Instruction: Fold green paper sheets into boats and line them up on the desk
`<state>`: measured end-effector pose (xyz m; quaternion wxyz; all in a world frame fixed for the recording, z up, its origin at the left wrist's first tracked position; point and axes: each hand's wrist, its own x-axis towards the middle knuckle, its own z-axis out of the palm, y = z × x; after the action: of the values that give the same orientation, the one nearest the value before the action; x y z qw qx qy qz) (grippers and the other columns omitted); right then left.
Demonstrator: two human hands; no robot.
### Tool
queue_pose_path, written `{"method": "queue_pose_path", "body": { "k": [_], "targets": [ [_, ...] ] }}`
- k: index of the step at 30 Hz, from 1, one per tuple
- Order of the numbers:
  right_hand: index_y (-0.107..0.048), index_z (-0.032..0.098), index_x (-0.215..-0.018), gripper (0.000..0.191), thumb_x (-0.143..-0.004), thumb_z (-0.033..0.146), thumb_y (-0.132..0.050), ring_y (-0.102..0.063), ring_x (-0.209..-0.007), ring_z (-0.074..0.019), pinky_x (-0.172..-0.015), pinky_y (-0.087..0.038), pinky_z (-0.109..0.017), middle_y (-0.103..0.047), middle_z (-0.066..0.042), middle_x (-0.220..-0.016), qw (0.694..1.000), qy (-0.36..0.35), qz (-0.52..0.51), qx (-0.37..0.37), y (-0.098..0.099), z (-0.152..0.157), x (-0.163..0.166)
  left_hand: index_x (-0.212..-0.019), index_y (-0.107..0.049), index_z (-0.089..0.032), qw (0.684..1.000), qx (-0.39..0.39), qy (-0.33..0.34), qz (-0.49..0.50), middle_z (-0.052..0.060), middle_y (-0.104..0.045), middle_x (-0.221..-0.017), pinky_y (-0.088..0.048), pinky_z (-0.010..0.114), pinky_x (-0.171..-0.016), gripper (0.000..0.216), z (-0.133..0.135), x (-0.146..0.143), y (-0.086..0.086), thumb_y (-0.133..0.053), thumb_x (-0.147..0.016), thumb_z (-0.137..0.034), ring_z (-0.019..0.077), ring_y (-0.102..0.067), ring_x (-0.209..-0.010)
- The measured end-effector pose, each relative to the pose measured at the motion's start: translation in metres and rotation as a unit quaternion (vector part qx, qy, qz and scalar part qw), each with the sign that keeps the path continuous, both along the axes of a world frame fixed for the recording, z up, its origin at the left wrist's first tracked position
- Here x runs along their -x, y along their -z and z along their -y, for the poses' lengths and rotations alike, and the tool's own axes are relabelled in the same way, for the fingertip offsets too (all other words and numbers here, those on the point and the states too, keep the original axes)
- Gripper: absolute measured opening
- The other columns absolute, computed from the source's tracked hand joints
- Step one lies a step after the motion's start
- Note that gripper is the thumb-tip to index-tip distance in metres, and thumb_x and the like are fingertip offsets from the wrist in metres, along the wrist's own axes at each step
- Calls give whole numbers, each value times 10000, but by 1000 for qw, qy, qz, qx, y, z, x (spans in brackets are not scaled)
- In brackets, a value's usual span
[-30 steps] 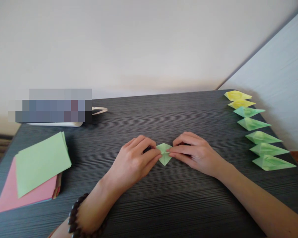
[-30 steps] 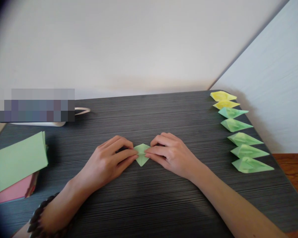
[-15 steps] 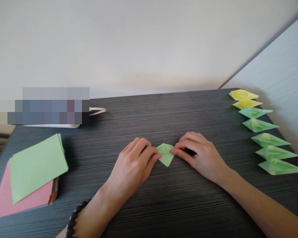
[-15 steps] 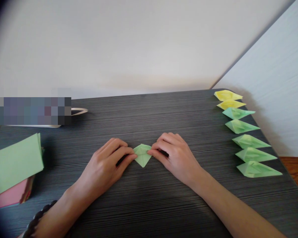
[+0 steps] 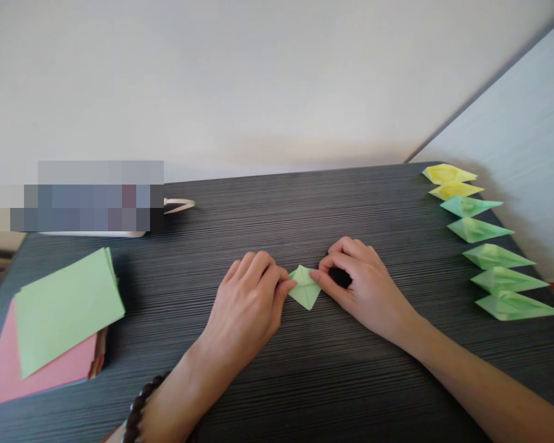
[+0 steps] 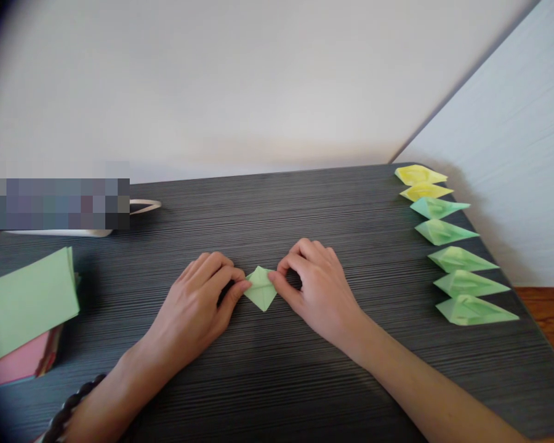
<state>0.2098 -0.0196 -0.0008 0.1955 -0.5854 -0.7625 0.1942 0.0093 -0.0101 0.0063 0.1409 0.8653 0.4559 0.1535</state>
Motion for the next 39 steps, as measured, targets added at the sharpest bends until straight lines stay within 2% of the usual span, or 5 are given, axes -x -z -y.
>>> {"method": "queue_pose_path", "body": {
  "k": [6, 12, 17, 25, 39],
  "targets": [
    [-599, 203, -733, 185, -860, 336, -572, -515, -779, -183, -707, -343, -343, -556, -26, -816, 1000, 2, 4, 6, -3, -2, 3, -876, -570, -156, 998, 28, -30, -39, 79, -498, -929, -427, 430, -790, 182, 4, -5, -2, -426, -920, -258, 227, -457, -877],
    [-571, 206, -762, 166, -852, 345, -581, -522, -780, -183, -707, -342, -333, -549, -24, -822, 1000, -3, -2, 9, -1, -4, 1, -907, -552, -170, 998, 30, -55, -21, 91, -436, -1017, -402, 466, -803, 123, 5, -5, 0, -479, -894, -268, 248, -423, -938],
    [-519, 206, -825, 150, -823, 311, -625, -513, -784, -178, -708, -339, -320, -547, -10, -827, 1000, 2, -25, 17, -1, -6, 0, -1094, -556, -291, 999, 37, -26, -5, 76, -393, -1122, -359, 505, -895, 232, 2, -3, 0, -472, -897, -202, 263, -385, -1076],
    [-519, 209, -764, 169, -848, 333, -598, -493, -768, -171, -693, -332, -303, -562, -7, -785, 997, -51, -46, 44, -5, -10, -7, -1127, -592, -323, 997, 72, 19, 7, 62, -385, -1129, -332, 549, -999, 307, -4, 4, -4, -436, -908, -174, 260, -352, -1138],
    [-510, 208, -779, 107, -854, 217, -586, -478, -778, -152, -714, -334, -296, -549, 12, -799, 993, -68, -64, 74, -10, -11, -11, -1064, -637, -328, 996, 81, -3, 23, 55, -387, -1134, -312, 569, -1028, 249, -5, 2, -1, -472, -910, -223, 261, -347, -1157]
  ]
}}
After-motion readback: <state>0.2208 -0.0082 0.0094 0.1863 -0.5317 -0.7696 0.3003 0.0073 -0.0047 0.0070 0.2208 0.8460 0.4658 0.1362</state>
